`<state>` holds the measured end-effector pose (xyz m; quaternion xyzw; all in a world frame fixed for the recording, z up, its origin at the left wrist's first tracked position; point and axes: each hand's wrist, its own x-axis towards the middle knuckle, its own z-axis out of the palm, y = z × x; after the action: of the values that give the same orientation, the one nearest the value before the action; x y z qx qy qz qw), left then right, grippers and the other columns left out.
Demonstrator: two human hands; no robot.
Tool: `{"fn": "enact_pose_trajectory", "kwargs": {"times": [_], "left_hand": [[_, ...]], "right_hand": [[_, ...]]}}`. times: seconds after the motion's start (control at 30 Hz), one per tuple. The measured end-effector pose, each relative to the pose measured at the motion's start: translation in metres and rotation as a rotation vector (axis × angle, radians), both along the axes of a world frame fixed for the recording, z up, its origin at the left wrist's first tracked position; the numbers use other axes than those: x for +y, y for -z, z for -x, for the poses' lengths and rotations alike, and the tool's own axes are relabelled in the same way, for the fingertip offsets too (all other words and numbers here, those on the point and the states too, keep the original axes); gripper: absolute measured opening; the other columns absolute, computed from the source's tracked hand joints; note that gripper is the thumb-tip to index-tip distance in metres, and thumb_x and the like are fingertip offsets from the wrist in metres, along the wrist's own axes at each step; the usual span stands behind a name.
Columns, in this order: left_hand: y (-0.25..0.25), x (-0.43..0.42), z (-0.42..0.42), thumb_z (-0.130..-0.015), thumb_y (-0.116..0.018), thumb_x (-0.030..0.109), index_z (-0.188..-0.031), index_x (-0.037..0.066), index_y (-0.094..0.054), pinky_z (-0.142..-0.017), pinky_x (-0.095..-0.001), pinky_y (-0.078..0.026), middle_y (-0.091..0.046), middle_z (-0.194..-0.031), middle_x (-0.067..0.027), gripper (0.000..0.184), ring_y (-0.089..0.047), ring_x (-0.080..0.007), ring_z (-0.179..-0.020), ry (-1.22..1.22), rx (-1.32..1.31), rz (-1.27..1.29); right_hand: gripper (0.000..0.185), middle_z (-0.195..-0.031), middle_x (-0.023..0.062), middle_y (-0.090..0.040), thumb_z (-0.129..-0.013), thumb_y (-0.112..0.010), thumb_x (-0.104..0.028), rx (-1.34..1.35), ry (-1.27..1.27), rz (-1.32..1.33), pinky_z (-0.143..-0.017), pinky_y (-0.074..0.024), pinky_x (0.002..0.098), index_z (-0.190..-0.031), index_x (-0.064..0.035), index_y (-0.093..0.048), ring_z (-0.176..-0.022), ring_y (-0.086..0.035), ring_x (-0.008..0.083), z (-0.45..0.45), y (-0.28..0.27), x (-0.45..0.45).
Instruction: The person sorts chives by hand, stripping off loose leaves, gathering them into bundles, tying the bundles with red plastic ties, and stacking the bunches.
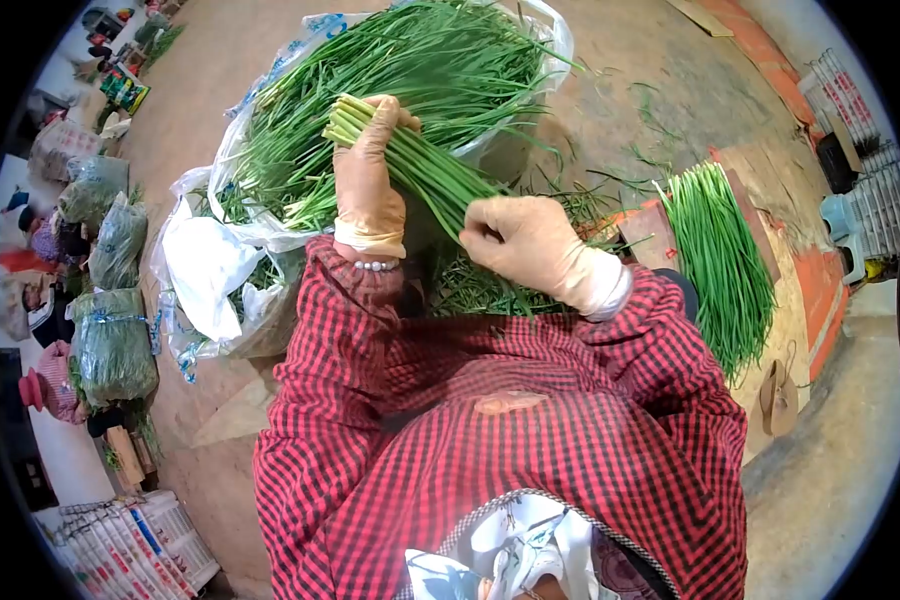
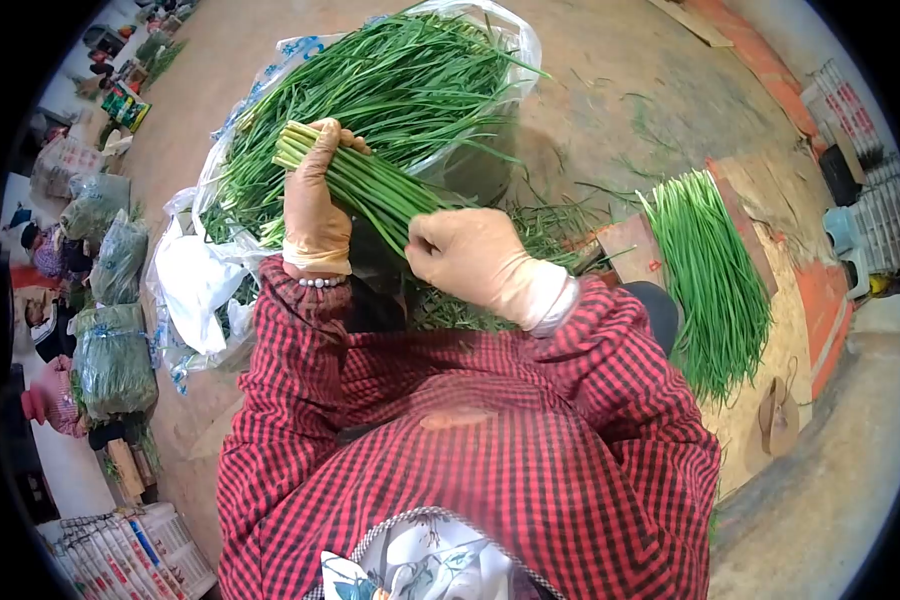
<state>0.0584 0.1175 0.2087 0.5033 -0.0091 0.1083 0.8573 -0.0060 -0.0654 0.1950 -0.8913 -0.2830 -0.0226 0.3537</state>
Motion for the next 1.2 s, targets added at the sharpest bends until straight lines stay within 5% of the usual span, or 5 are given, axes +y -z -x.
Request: {"fn": "enact_pose_trajectory", "kwargs": {"times": [0.27, 0.4, 0.67, 0.8, 1.2], "left_hand": [[-0.043, -0.072, 0.024, -0.085, -0.073, 0.022, -0.132, 0.003, -0.048, -0.098, -0.0365, -0.045, -0.058, -0.12, -0.0116, 0.056, -0.057, -0.022, -0.111, 0.341, -0.111, -0.23], [-0.051, -0.102, 0.029, -0.084, -0.072, 0.024, -0.149, 0.004, -0.023, -0.114, -0.0425, -0.03, -0.034, -0.148, -0.0164, 0.084, -0.035, -0.0293, -0.137, 0.656, -0.217, 0.087], [0.132, -0.07, 0.023, -0.09, -0.061, 0.011, -0.126, -0.002, -0.057, -0.086, -0.0312, -0.05, -0.066, -0.107, -0.0085, 0.038, -0.063, -0.0168, -0.097, 0.864, 0.18, -0.923], [0.146, -0.056, 0.028, -0.092, -0.058, 0.011, -0.125, 0.001, -0.056, -0.071, -0.0264, -0.052, -0.067, -0.097, -0.0074, 0.034, -0.064, -0.0144, -0.077, 0.805, 0.634, -0.558], [0.122, -0.147, -0.01, -0.095, -0.06, 0.02, -0.122, 0.005, -0.06, -0.072, -0.0225, -0.049, -0.068, -0.095, -0.0022, 0.031, -0.062, -0.0091, -0.08, 0.897, 0.504, -0.658]], "right_hand": [[0.07, -0.126, 0.0117, -0.057, -0.084, -0.076, -0.031, 0.38, -0.124, -1.149, -0.106, -0.0381, 0.0353, -0.138, -0.0018, -0.043, -0.119, -0.052, 0.0211, -0.013, 0.008, 0.001], [0.056, -0.111, 0.0069, -0.062, -0.08, -0.076, -0.027, 0.63, 0.191, -1.271, -0.092, -0.0476, 0.0327, -0.125, -0.0011, -0.054, -0.105, -0.059, 0.0186, -0.007, -0.003, -0.054], [0.045, -0.086, 0.0078, -0.064, -0.083, -0.067, -0.022, 0.246, 0.21, -1.827, -0.084, -0.0538, 0.0363, -0.12, 0.0012, -0.055, -0.083, -0.063, 0.0218, 0.004, 0.0, -0.2], [0.041, -0.089, 0.0079, -0.06, -0.082, -0.068, -0.02, 0.087, 0.372, -1.944, -0.081, -0.0528, 0.0364, -0.116, 0.002, -0.057, -0.085, -0.058, 0.0205, 0.03, 0.014, -0.273], [0.037, -0.088, 0.0045, -0.064, -0.084, -0.071, -0.031, 0.176, 1.066, -0.378, -0.064, -0.0483, 0.026, -0.107, -0.0039, -0.062, -0.073, -0.062, 0.0117, 0.07, -0.054, -0.402]]}}
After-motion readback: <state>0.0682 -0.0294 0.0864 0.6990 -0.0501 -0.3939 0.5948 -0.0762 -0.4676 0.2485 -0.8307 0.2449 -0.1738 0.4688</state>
